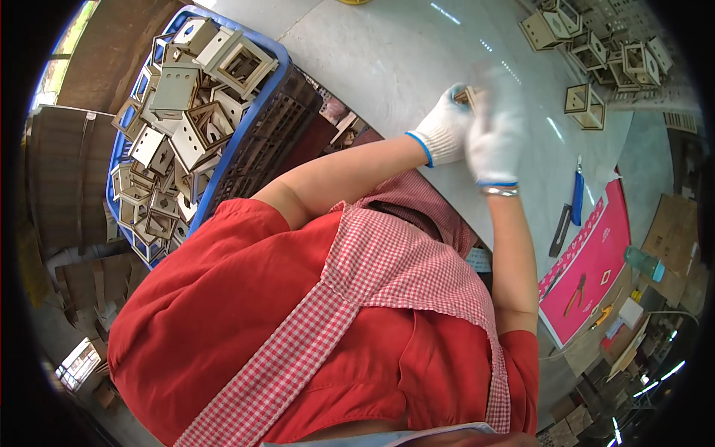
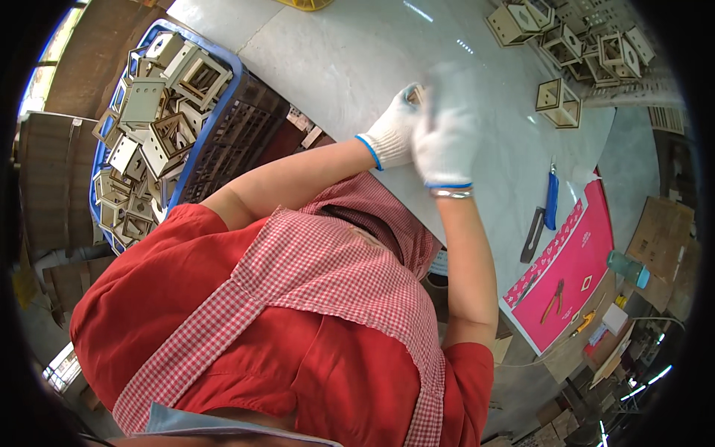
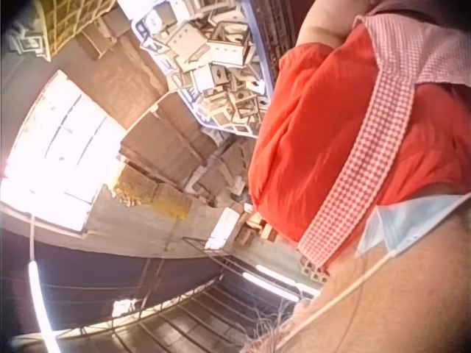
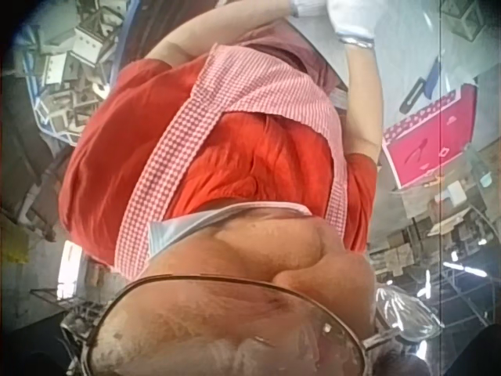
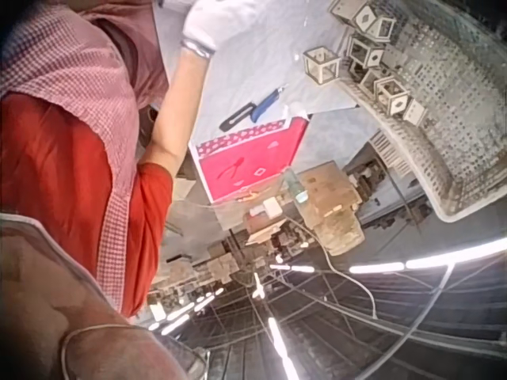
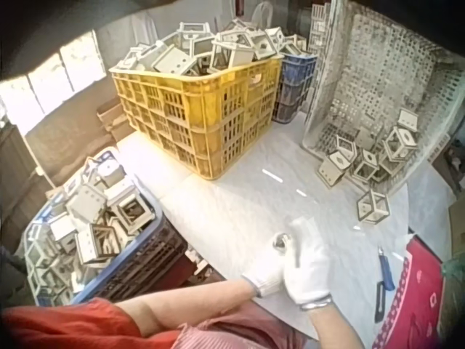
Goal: Sanding the edges and surfaces of small wooden boxes using a piece of sandpaper.
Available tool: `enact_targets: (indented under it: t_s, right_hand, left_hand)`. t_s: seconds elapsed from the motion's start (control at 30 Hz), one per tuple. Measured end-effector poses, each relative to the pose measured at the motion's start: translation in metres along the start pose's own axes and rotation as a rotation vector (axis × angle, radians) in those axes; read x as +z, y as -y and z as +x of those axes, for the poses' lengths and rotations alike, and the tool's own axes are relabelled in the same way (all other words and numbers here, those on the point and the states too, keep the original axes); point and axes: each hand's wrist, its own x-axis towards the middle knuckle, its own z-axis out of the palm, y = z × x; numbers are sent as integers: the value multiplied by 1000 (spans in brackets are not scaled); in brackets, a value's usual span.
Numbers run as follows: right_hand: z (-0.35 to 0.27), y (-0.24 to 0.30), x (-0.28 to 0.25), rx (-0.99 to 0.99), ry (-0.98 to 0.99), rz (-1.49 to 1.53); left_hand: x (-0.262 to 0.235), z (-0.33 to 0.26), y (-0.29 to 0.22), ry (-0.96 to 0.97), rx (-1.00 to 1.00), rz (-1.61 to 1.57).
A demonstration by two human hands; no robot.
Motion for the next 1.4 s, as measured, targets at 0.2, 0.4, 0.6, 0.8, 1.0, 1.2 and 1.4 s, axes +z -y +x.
enact_targets:
  t_s: [0.2,0.4,0.6,0.8,1.0,1.2,1.4]
  right_hand:
    - [-48,27,-24,-718,-238,282]
    - [6,-56,-14,-139,-247,318]
    - [8,-48,-22,79,-84,214]
    - [-7,-53,-10,-326,-250,-65]
    - [-120,34,21,-293,-51,623]
    - [-104,-59,-13,17,-619,626]
    - [-139,-4,-17,36,-726,156]
  left_hand:
    - [-99,6,-62,40,-376,-953]
    - [-90,-11,-33,-302,138,-539]
    - [-67,-43,-23,-622,11,-477]
    - [-73,-13,-22,-236,-41,-269]
    - [-47,-12,-8,-251,-32,-116]
    - [-201,-98,22,-1058,-77,83]
    - [-335,-286,81,-1219,-503,698]
